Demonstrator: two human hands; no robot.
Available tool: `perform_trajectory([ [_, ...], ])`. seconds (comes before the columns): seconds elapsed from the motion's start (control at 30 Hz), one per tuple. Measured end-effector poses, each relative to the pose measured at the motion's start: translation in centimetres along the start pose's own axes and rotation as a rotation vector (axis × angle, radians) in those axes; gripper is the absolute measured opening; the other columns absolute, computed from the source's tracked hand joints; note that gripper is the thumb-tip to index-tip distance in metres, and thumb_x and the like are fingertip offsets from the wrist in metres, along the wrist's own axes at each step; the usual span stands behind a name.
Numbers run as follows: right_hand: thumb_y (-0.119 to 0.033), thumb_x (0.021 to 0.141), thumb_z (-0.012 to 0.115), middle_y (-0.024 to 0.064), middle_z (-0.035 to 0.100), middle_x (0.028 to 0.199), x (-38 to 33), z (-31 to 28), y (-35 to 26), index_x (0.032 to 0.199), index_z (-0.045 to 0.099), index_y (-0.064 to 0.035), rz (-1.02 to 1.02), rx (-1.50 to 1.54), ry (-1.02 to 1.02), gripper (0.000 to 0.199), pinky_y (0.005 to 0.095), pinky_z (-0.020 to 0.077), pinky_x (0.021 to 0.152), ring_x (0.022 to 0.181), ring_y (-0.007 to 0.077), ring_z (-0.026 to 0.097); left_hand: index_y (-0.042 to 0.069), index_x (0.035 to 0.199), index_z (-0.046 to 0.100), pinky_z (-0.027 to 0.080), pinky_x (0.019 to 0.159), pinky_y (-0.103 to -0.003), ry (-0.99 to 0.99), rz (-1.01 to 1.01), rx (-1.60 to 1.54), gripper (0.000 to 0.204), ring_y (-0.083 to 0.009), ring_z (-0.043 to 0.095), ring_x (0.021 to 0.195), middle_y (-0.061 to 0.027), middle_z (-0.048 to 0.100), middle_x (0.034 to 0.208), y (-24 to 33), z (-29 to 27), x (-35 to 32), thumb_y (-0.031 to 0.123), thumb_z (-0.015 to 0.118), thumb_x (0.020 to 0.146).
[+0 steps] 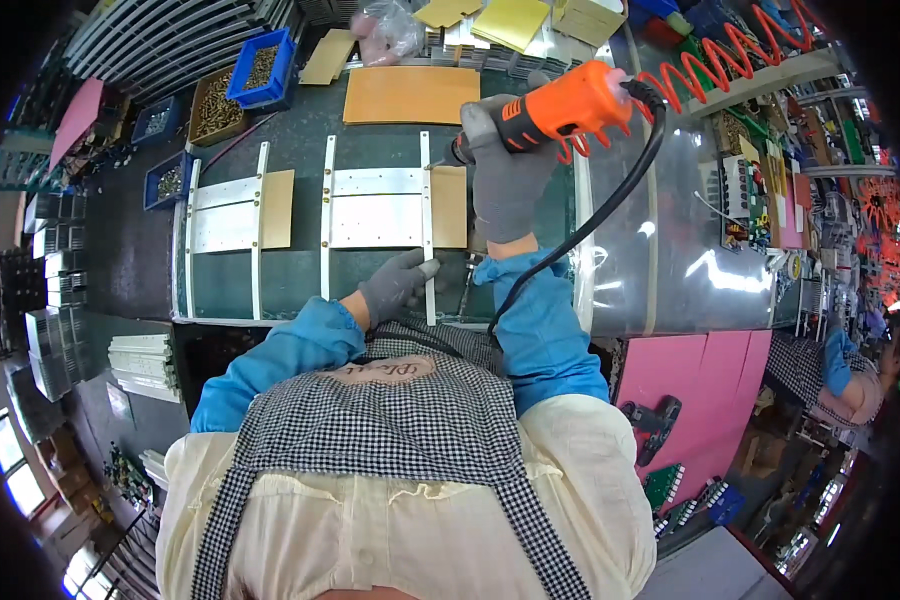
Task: The person assembles metal component plates by driving screws into brackets with an electric screwdriver.
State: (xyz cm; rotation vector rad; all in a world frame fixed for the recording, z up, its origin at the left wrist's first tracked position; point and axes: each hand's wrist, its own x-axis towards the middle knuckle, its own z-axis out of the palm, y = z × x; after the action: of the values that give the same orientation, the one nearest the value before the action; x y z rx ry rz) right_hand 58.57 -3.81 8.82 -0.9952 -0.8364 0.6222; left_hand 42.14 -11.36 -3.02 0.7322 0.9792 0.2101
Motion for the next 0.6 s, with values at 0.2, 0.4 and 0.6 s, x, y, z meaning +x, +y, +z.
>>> perform_trajectory([
  [0.2,-0.008,0.077,0.078,0.0022,0.064,0.084,0.3,0.6,-1.0,0.098,0.06,-0.0029,0.077,-0.054,-0.239,0.028,0.0256,0.0505,0.062,0.068,0.01,0.06,0.006,0.128,0.054,0.036,0.049,-0.02,0.013,0.028,-0.091,0.033,-0.0066,0.049,0.067,-0.0008,0.063,0.089,-0.6,-0.1,0.4,0.025,0.055,0.101],
  [0.4,-0.007,0.077,0.077,0.0026,0.063,0.078,0.7,2.6,0.2,0.095,0.061,-0.0036,0.098,-0.115,-0.498,0.025,0.025,0.0488,0.056,0.063,0.0103,0.059,0.006,0.129,0.054,0.037,0.047,-0.019,-0.065,0.031,-0.108,0.034,-0.0062,0.048,0.062,-0.004,0.062,0.086,-0.8,-1.2,0.6,0.025,0.055,0.101],
  [0.6,-0.012,0.079,0.079,0.0007,0.057,0.075,-0.3,2.5,-0.6,0.093,0.057,-0.0042,0.084,-0.165,-0.146,0.028,0.0246,0.0458,0.057,0.063,0.0086,0.055,0.007,0.132,0.056,0.038,0.051,-0.02,0.008,0.019,-0.081,0.036,-0.0063,0.046,0.06,-0.0037,0.061,0.085,-0.4,-1.3,-0.4,0.026,0.053,0.101],
])
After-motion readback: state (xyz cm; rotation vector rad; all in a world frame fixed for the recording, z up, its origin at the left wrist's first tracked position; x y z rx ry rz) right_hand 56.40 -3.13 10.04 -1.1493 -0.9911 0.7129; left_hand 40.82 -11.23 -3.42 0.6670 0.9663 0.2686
